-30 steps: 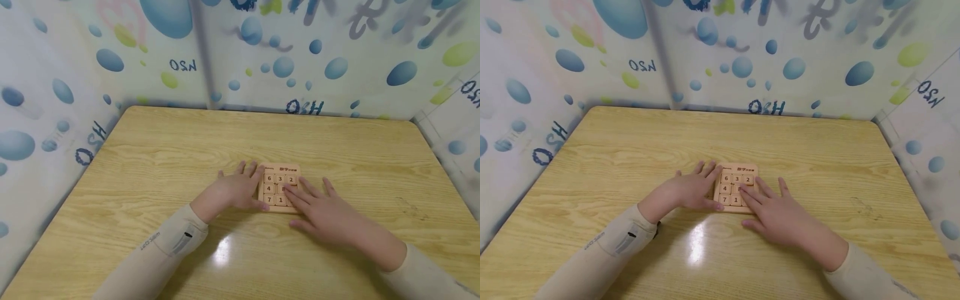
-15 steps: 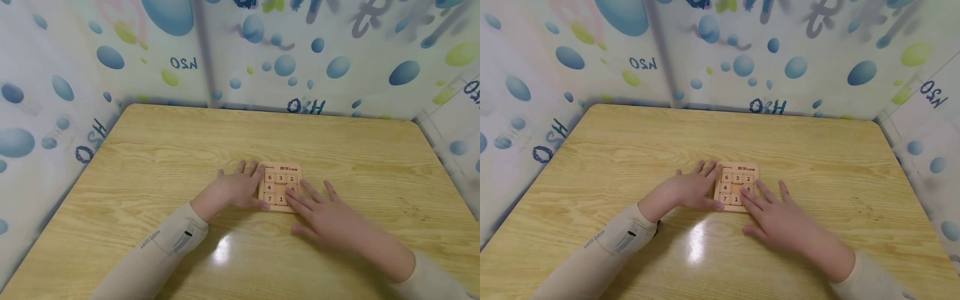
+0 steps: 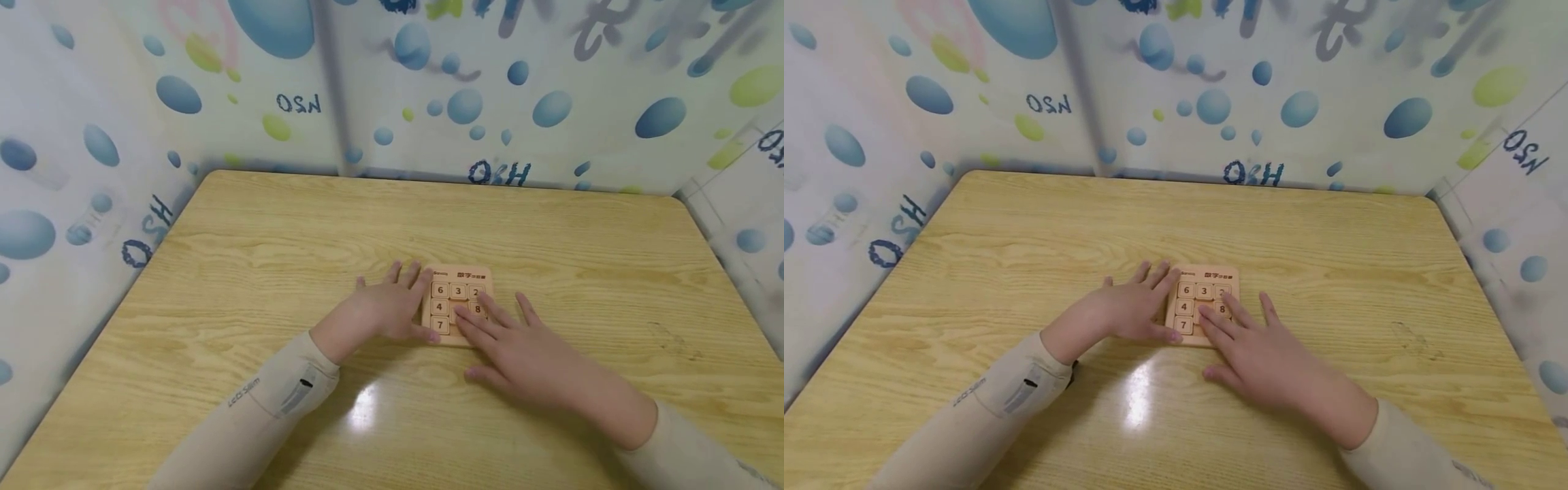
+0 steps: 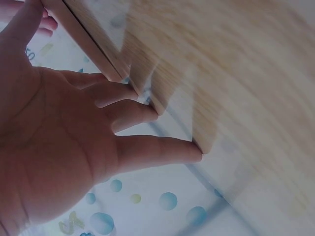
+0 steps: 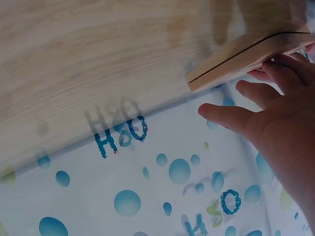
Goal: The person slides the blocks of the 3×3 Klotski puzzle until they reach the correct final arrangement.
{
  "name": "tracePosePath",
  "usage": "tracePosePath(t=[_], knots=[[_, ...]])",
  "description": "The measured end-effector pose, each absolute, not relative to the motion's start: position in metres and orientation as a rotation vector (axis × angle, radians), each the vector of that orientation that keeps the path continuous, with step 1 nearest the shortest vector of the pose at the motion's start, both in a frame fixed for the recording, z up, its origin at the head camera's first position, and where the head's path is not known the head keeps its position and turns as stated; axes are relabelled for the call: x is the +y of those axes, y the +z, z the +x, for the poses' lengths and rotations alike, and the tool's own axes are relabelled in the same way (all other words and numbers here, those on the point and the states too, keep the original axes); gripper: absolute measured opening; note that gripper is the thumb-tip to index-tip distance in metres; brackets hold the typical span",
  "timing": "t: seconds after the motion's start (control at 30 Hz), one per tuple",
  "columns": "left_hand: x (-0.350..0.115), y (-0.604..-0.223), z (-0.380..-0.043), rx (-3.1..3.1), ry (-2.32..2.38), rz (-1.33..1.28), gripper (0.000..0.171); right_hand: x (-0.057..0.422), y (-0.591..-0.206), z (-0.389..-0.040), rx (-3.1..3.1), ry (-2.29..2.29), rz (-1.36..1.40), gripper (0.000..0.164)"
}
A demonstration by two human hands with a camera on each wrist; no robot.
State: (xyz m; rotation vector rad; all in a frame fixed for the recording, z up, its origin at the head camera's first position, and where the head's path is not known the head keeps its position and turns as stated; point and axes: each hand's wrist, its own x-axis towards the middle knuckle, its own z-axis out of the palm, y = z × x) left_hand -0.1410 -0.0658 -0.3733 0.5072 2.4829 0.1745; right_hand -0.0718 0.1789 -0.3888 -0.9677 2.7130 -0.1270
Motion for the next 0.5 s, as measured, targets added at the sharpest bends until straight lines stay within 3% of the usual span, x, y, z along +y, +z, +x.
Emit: tracePosePath(t=[0.5], knots=[[-0.066, -0.374, -0.141, 2.483, 0.17, 0.52, 0.121, 0.165, -0.389, -0.076, 2.673, -0.11, -1.026, 0.076]])
